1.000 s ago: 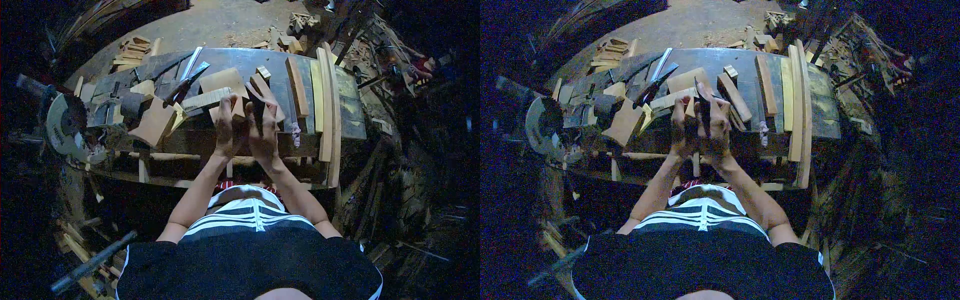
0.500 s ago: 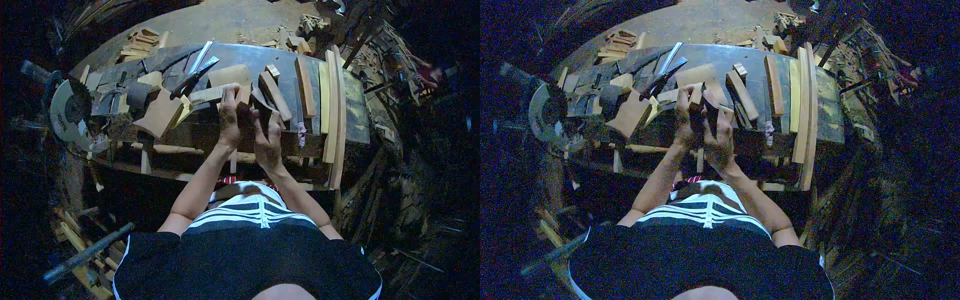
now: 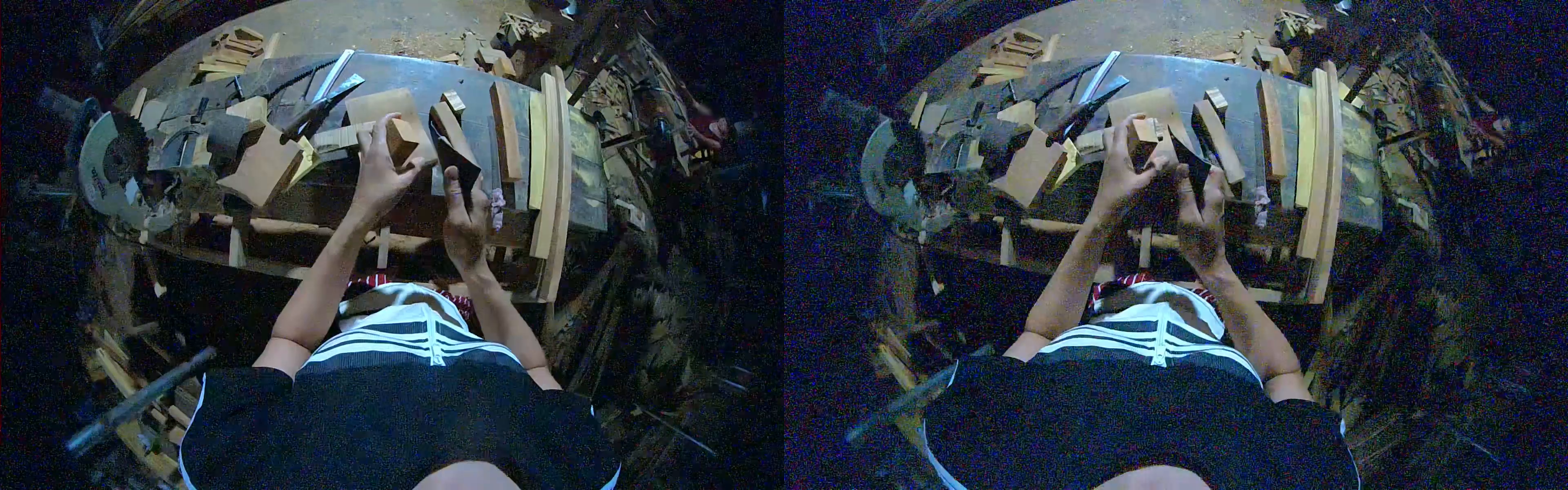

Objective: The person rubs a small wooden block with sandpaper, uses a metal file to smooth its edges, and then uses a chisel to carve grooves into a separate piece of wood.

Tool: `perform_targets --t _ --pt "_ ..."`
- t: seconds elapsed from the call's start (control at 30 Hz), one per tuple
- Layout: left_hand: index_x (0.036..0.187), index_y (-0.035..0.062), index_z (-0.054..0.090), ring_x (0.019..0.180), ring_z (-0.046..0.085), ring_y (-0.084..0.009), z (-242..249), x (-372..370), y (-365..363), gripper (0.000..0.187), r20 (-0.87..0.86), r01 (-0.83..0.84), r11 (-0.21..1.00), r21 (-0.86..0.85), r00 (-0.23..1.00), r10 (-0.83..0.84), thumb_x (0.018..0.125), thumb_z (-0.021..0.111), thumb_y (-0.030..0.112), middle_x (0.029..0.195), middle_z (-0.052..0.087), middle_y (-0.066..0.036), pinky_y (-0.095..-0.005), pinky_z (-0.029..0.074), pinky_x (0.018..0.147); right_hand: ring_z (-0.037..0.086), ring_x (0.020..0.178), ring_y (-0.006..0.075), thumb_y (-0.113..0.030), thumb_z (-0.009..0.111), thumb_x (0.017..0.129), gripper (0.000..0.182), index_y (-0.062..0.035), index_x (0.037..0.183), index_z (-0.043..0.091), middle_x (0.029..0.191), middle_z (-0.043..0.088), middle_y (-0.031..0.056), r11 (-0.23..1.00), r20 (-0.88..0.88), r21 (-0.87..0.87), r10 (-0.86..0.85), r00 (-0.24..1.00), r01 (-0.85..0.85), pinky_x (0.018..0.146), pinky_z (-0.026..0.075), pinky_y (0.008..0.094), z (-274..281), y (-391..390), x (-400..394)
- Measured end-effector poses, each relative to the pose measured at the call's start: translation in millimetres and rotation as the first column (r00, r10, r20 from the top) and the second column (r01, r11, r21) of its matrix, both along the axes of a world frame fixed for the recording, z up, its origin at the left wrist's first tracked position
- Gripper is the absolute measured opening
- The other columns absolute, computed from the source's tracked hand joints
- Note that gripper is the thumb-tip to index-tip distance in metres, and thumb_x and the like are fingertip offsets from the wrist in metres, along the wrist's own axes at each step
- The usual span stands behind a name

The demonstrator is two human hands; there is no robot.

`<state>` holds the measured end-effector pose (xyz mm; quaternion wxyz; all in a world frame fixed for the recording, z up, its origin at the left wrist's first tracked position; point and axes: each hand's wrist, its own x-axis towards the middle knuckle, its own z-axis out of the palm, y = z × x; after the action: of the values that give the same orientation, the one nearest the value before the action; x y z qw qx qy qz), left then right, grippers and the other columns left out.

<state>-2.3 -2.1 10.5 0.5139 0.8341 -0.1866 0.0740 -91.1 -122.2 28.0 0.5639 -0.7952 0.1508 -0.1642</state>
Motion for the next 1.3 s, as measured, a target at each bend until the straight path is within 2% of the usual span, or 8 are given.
perform_targets --t 0.2,0.37,0.47,0.53,0.6,0.73,1.2,1.3 --pt "0.131 0.0057 0.037 0.109 0.051 -0.032 -8.9 8.7 4.3 0.068 -0.059 0.185 0.969 -0.162 0.979 -0.197 0.069 0.067 0.007 0.117 0.043 -0.02 -0.0373 0.041 0.096 0.056 0.088 0.0197 -0.039 0.046 0.096 0.046 0.0045 0.11 0.052 0.097 0.061 0.0145 0.991 0.069 0.121 0.051 0.996 -0.059 0.08 0.043 0.0324 11.0 10.8 0.9" --pt "0.122 0.0014 0.041 0.094 0.062 -0.0312 23.8 -4.2 10.7 0.06 -0.14 0.2 0.962 -0.184 0.964 -0.227 0.068 0.068 0.006 0.112 0.055 -0.02 -0.0353 0.049 0.083 0.055 0.092 0.0325 -0.034 0.047 0.096 0.047 0.0078 0.115 0.05 0.102 0.057 0.0238 0.543 0.351 -0.813 0.167 0.921 0.211 0.083 0.042 0.0362 -15.8 -11.3 6.8" --pt "0.113 0.0 0.044 0.092 0.062 -0.0312 29.8 -3.5 5.7 0.054 -0.056 0.219 0.971 -0.096 0.973 -0.225 0.066 0.07 0.006 0.108 0.055 -0.02 -0.0356 0.049 0.079 0.052 0.097 0.0361 -0.029 0.045 0.097 0.043 0.0044 0.124 0.048 0.107 0.054 0.0266 0.939 0.096 -0.269 0.249 0.964 -0.216 0.086 0.042 0.0387 23.5 -8.5 16.1" --pt "0.114 0.0002 0.042 0.095 0.059 -0.031 17.8 1.1 2.3 0.058 0.017 0.239 0.956 -0.171 0.971 -0.239 0.064 0.07 0.007 0.105 0.053 -0.019 -0.0363 0.048 0.08 0.053 0.094 0.0346 -0.027 0.044 0.097 0.038 0.003 0.118 0.053 0.1 0.054 0.025 0.946 0.128 -0.309 0.147 0.981 -0.101 0.082 0.042 0.0404 13.3 -0.1 17.1" --pt "0.115 0.0004 0.041 0.099 0.054 -0.0326 13.5 -3.3 -1.1 0.062 0.028 0.183 0.962 -0.201 0.983 -0.181 0.06 0.07 0.008 0.103 0.051 -0.018 -0.0389 0.045 0.082 0.054 0.087 0.0328 -0.028 0.044 0.097 0.033 0.0035 0.1 0.054 0.087 0.057 0.0203 0.45 0.482 -0.818 0.197 0.854 0.358 0.075 0.041 0.0406 -5.8 4.7 18.2" --pt "0.122 0.0023 0.038 0.098 0.048 -0.0401 1.0 -11.4 2.6 0.071 0.049 0.118 0.991 -0.07 0.992 -0.115 0.059 0.07 0.008 0.106 0.05 -0.019 -0.0434 0.039 0.088 0.057 0.077 0.0242 -0.028 0.047 0.097 0.031 0.0023 0.094 0.053 0.086 0.058 0.0162 0.987 0.167 -0.15 0.079 0.983 -0.054 0.069 0.044 0.0349 -1.5 14.3 20.3" --pt "0.127 0.0036 0.038 0.101 0.05 -0.036 -45.9 -12.6 24.4 0.06 -0.24 -0.056 0.979 -0.197 0.971 0.008 0.074 0.065 0.014 0.111 0.052 -0.018 -0.0441 0.042 0.087 0.056 0.078 0.0242 -0.026 0.047 0.096 0.029 0.003 0.094 0.052 0.083 0.055 0.0149 0.993 0.106 -0.052 0.109 0.988 -0.104 0.071 0.043 0.0346 18.1 26.9 30.1" --pt "0.129 0.0038 0.039 0.105 0.05 -0.0333 -52.0 -17.0 38.8 0.058 -0.421 -0.054 0.939 -0.341 0.901 -0.101 0.077 0.063 0.016 0.115 0.052 -0.016 -0.042 0.041 0.09 0.053 0.092 0.0343 -0.01 0.053 0.091 0.035 0.0001 0.124 0.051 0.105 0.053 0.0237 0.629 0.285 -0.769 0.182 0.941 0.111 0.08 0.045 0.0382 -6.2 17.4 31.7"
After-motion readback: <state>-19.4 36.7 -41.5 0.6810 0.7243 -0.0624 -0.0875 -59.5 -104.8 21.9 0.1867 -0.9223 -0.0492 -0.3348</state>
